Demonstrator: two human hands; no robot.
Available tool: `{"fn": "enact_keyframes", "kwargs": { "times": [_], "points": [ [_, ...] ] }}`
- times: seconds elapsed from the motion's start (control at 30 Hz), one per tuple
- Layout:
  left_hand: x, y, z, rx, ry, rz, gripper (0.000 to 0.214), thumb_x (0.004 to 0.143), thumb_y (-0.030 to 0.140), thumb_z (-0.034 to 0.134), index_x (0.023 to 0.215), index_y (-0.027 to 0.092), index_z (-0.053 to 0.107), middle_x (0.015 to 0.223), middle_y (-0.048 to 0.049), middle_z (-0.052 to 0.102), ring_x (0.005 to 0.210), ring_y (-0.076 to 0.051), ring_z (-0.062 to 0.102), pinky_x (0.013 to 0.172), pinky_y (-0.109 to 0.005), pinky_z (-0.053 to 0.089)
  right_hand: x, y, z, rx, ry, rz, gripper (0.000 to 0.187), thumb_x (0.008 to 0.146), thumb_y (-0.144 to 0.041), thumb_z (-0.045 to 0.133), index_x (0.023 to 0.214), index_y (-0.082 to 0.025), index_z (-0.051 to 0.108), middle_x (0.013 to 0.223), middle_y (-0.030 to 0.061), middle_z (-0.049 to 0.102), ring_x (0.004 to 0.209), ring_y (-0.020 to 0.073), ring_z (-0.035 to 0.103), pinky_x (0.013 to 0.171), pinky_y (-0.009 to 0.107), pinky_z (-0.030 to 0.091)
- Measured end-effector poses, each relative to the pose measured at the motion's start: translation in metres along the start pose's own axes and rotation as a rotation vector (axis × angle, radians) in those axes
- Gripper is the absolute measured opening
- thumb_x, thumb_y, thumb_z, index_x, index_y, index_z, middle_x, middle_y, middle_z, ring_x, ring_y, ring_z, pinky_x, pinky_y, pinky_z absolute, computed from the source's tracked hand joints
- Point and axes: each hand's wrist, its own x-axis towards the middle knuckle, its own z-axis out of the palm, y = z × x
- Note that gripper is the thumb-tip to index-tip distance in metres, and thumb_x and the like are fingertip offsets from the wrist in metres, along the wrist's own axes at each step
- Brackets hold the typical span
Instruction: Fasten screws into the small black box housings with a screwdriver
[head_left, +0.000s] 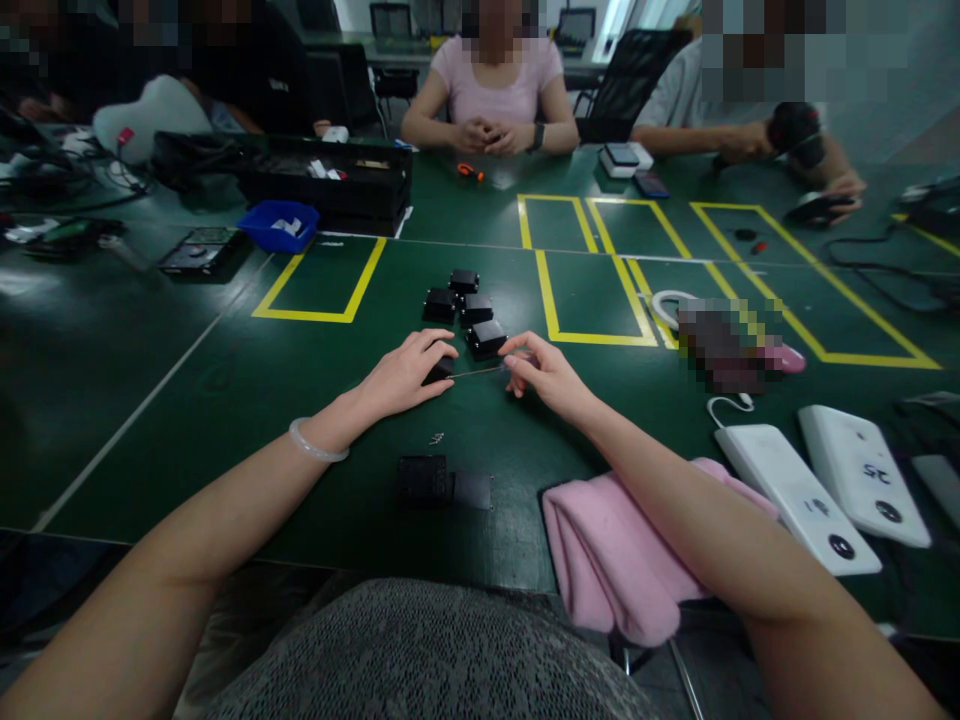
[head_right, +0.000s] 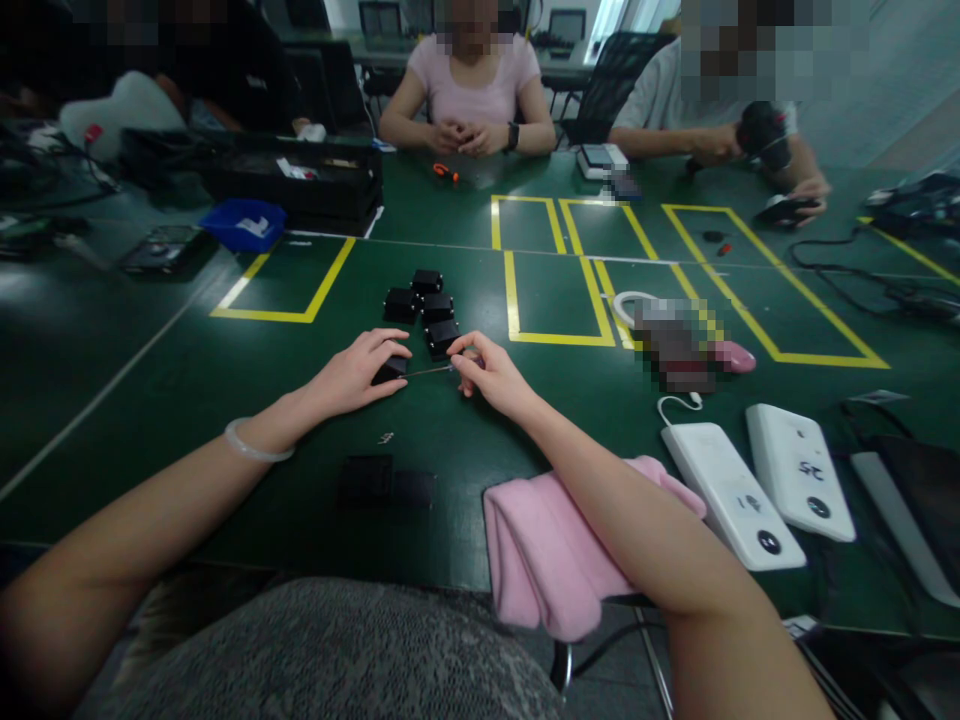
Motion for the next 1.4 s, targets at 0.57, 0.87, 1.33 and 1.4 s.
{"fn": "enact_keyframes", "kwargs": {
  "times": [0.57, 0.87, 1.33, 1.4],
  "points": [
    [0.0002, 0.0001, 0.0002, 0.006, 0.005, 0.006, 0.036, 0.095, 0.029, 0.066, 0.129, 0.022, 0.055, 0.152, -0.0143, 0.052, 0.133, -0.035, 0.056, 0.100, -0.054, 0.059, 0.0003, 0.0015, 0.0003, -0.011, -0.010, 0.007, 0.033, 0.094, -0.053, 0.066, 0.096, -0.021, 0.057, 0.050, -0.0133, 0.042, 0.045, 0.0097, 0.051, 0.066, 0.032, 0.056],
    [0.0000, -0.0007, 0.0006, 0.002, 0.004, 0.000, 0.036, 0.095, 0.031, 0.066, 0.128, 0.022, 0.055, 0.152, -0.0137, 0.052, 0.134, -0.035, 0.055, 0.100, -0.054, 0.059, 0.0007, 0.0008, -0.0007, -0.039, 0.035, -0.028, 0.032, 0.090, -0.047, 0.072, 0.099, -0.023, 0.054, 0.063, -0.0094, 0.054, 0.050, 0.0106, 0.058, 0.059, 0.028, 0.053],
    [0.0003, 0.0007, -0.0007, -0.010, -0.006, -0.010, 0.037, 0.095, 0.030, 0.066, 0.129, 0.023, 0.055, 0.152, -0.0128, 0.052, 0.135, -0.035, 0.055, 0.100, -0.053, 0.059, 0.0009, 0.0011, 0.0007, -0.008, 0.026, -0.014, 0.035, 0.092, -0.055, 0.069, 0.098, -0.022, 0.055, 0.055, -0.0123, 0.047, 0.045, 0.0092, 0.052, 0.064, 0.031, 0.056],
    [0.0002, 0.0008, -0.0010, -0.010, -0.006, -0.008, 0.037, 0.095, 0.030, 0.067, 0.129, 0.023, 0.055, 0.152, -0.0129, 0.052, 0.135, -0.035, 0.055, 0.100, -0.053, 0.059, 0.0007, 0.0012, 0.0004, -0.007, 0.040, -0.026, 0.035, 0.091, -0.051, 0.071, 0.101, -0.023, 0.054, 0.059, -0.0110, 0.052, 0.048, 0.0098, 0.054, 0.063, 0.030, 0.056]
  ]
}}
